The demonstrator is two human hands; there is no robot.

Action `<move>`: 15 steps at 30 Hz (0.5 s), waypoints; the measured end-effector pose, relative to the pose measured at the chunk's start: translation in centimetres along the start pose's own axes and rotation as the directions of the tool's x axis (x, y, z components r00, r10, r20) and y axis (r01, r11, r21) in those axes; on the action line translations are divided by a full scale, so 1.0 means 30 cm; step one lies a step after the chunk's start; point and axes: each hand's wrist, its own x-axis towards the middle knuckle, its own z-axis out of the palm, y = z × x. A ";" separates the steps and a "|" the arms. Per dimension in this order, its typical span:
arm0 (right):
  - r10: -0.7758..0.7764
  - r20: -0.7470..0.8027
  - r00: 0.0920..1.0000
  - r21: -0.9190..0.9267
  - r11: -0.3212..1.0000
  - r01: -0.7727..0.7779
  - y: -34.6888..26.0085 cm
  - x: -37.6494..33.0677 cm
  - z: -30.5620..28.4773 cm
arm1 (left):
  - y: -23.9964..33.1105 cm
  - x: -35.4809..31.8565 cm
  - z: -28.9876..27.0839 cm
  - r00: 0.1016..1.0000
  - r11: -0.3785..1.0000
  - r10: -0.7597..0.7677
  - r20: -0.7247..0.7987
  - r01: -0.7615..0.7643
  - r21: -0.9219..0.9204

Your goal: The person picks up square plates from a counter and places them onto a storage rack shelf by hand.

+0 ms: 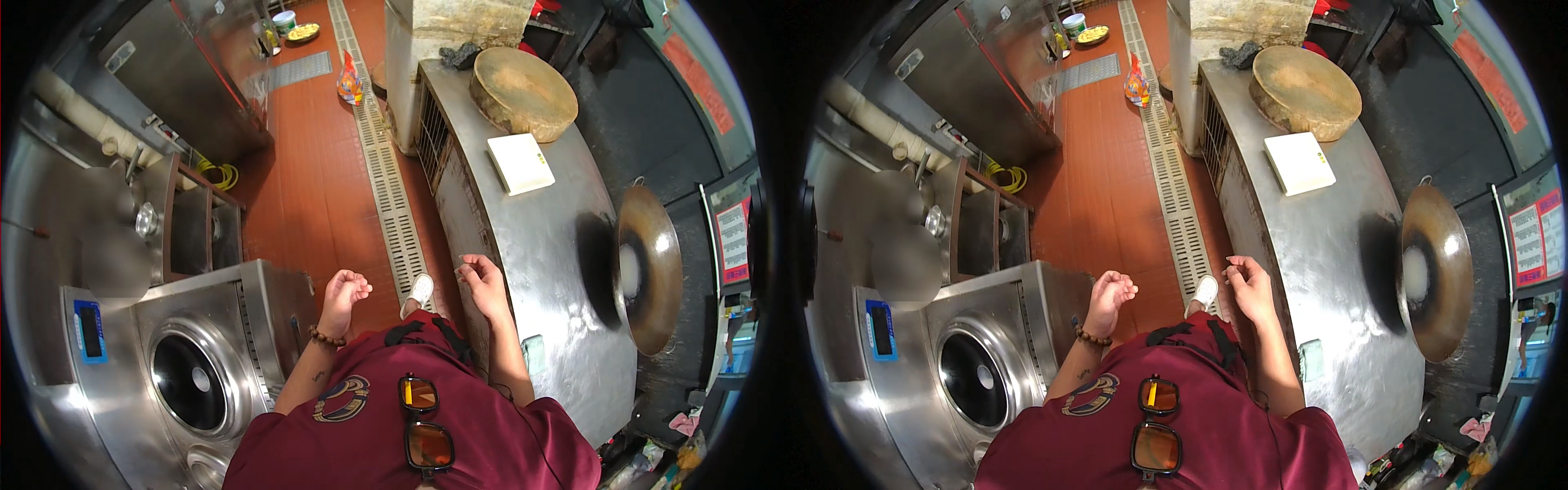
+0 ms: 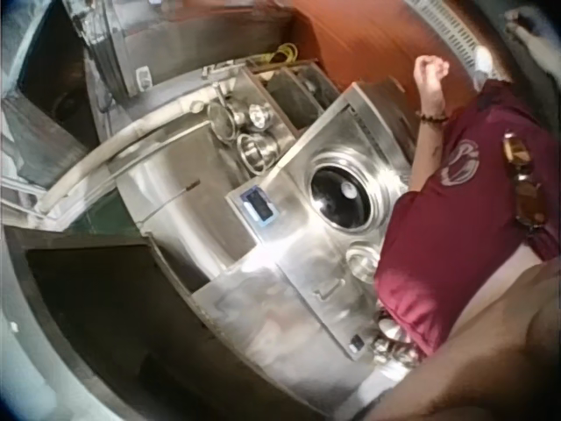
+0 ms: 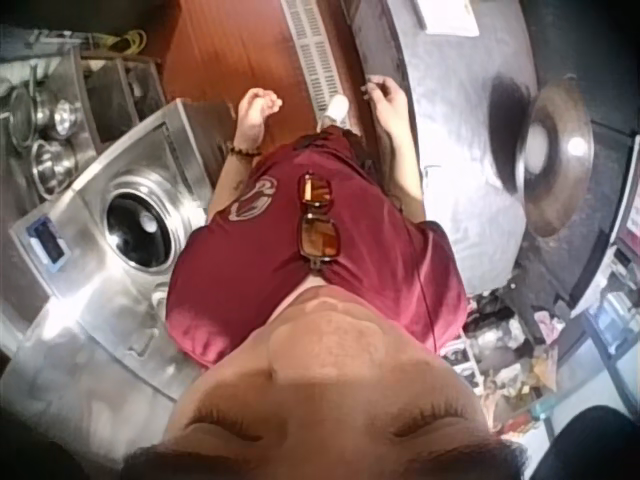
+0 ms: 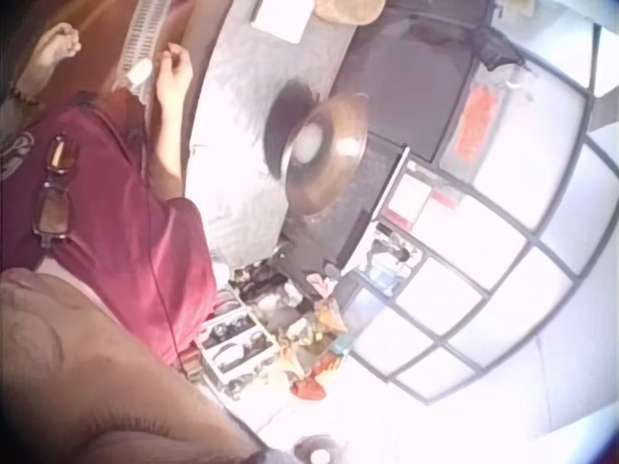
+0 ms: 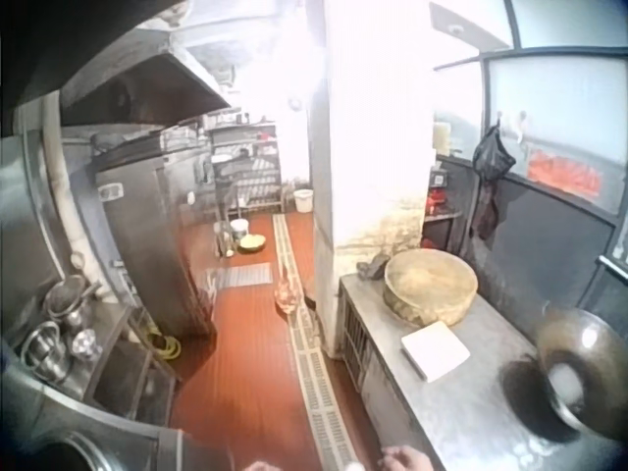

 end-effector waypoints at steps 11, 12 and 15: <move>0.067 -0.218 0.974 0.090 0.995 -0.048 0.015 0.219 -0.243 | -0.025 0.418 0.299 0.967 0.987 -0.150 0.204 0.134 0.089; 0.100 -0.249 0.963 0.088 0.993 -0.080 0.031 0.217 -0.268 | -0.034 0.449 0.324 0.962 0.983 -0.172 0.212 0.154 0.100; 0.154 -0.341 0.927 0.127 0.985 -0.117 0.055 0.188 -0.330 | -0.048 0.523 0.416 0.929 0.975 -0.197 0.313 0.153 0.161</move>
